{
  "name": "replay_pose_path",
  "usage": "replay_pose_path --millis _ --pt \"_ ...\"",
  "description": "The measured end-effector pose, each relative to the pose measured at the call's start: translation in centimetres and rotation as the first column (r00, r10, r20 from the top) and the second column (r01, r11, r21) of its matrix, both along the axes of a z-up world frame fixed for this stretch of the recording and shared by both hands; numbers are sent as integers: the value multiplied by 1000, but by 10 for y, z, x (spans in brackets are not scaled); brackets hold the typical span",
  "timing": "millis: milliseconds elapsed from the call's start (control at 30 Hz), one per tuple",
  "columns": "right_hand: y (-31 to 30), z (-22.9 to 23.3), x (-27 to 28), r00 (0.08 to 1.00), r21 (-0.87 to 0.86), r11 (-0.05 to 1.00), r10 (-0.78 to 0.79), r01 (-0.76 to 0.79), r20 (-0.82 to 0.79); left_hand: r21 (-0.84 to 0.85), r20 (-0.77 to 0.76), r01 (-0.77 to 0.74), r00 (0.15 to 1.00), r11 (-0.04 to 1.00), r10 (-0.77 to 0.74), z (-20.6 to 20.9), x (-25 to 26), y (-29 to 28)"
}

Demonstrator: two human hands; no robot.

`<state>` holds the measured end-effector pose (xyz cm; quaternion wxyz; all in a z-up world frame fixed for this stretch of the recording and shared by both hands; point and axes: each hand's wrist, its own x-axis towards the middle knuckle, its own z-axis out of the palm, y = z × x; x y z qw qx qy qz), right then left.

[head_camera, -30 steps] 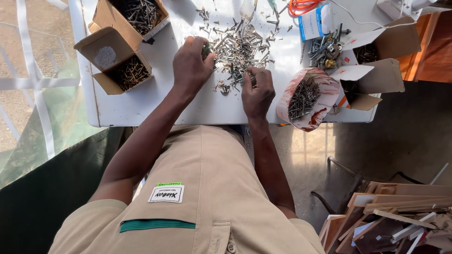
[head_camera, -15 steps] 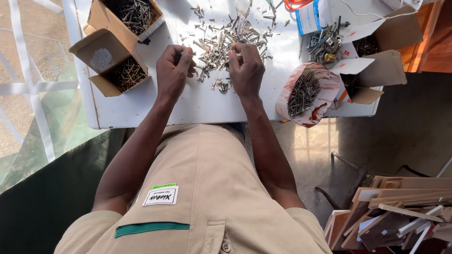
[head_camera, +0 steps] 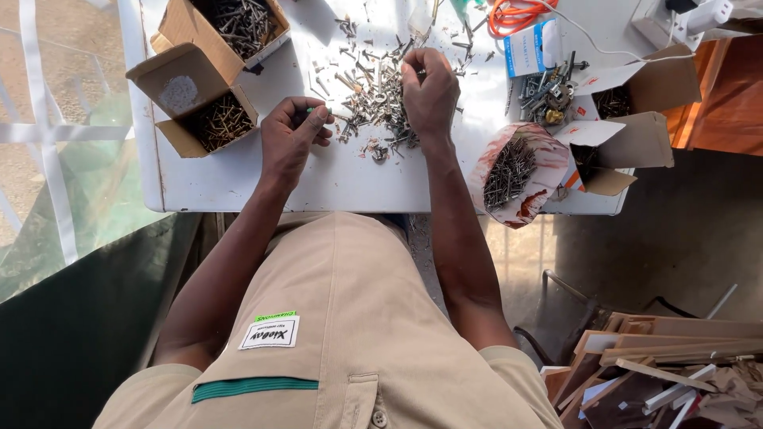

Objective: Sorting various types of nails from a central pile into separate cardboard boxes on a table.

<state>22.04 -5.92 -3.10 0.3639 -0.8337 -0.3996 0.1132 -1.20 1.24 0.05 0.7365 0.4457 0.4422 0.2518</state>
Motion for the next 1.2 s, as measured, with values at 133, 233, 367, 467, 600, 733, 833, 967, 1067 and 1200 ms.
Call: replay_pose_path --millis 133,233,367,467,600,733,833,967,1067,1200 --pt "-10 19 3 987 -41 987 158 -158 -7 28 -20 21 1000 999 -21 1 2 3" --pt "-13 20 2 966 -215 943 257 -253 -9 40 -20 25 1000 999 -24 -1 4 3" --pt "-10 18 0 967 -317 922 251 -224 46 48 -42 -8 999 999 10 0 7 5" --pt "-13 22 -4 971 -340 915 239 -219 19 238 -167 -2 985 971 43 -5 8 1" --pt "-21 24 -11 980 -100 987 108 -126 -168 394 -238 29 969 919 71 -9 15 4" --pt "-34 36 -14 782 226 956 -5 186 -624 654 -307 163 950 739 62 -18 25 6" --pt "-53 29 -12 497 289 880 72 376 -865 786 -334 256 942 563 38 -19 42 12" --pt "-76 20 -15 254 353 761 251 545 -934 834 -494 458 868 308 46 -37 72 30" --pt "-91 24 -27 246 289 786 179 546 -952 746 -642 618 766 249 26 -43 90 36" --pt "-102 32 -42 353 176 827 -29 534 -935 700 -714 706 687 112 136 -54 98 36"
